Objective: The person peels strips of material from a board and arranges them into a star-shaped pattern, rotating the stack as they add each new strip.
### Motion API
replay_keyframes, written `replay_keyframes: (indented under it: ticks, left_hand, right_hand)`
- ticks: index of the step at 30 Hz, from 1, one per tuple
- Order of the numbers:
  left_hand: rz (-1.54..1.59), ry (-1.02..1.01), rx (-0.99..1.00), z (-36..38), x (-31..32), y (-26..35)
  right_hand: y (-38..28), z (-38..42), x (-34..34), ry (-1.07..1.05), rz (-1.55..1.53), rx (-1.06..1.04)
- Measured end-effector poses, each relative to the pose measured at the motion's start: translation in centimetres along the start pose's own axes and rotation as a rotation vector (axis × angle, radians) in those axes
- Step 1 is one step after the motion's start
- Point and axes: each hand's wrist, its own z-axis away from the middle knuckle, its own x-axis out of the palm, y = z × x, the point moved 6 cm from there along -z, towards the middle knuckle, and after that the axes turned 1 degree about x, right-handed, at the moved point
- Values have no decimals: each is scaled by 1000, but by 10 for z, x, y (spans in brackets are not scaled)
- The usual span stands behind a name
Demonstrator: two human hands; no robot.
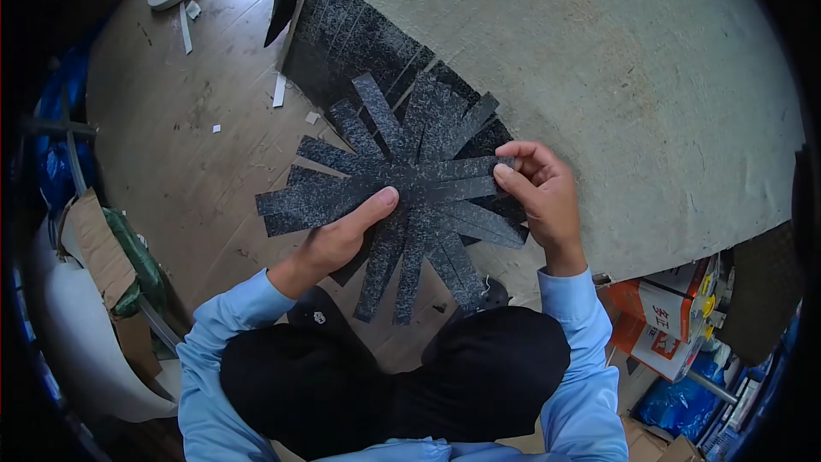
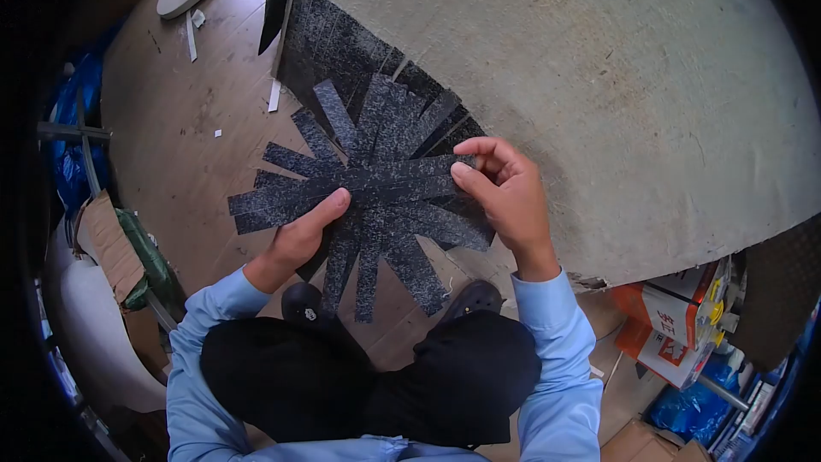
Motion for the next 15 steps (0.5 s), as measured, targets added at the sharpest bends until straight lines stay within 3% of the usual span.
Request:
replay_keyframes:
  ticks: [1, 3, 4, 6, 8, 10, 11, 12, 14, 15]
  left_hand:
    - [4, -13, -11, 2, 0, 0]
    - [168, -54, -134, 6, -6, -6]
    - [211, -136, -127, 7, -2, 0]
    - [291, 20, -131, 14, -28, -11]
    - [230, 89, -79, 21, -50, -13]
    - [162, 174, -46, 34, -80, -19]
    - [61, 298, 6, 38, -100, -22]
    - [-37, 423, 61, 43, -117, -28]
    - [67, 456, 46, 41, -103, -22]
    - [80, 427, 57, 38, -92, -16]
  right_hand:
    - [6, -2, -4, 16, 3, 6]
    - [29, 4, 3, -249, -482, 173]
    - [29, 14, 12, -181, -694, 232]
    - [67, 15, -4, -180, -914, 68]
    - [80, 25, -23, -79, -804, 26]
    - [81, 49, -38, 191, -247, 112]
    - [68, 61, -43, 350, -26, 19]
    - [70, 64, -49, 359, -22, 28]
    - [31, 85, -57, 649, 960, -571]
    - [33, 84, -61, 667, 1085, -553]
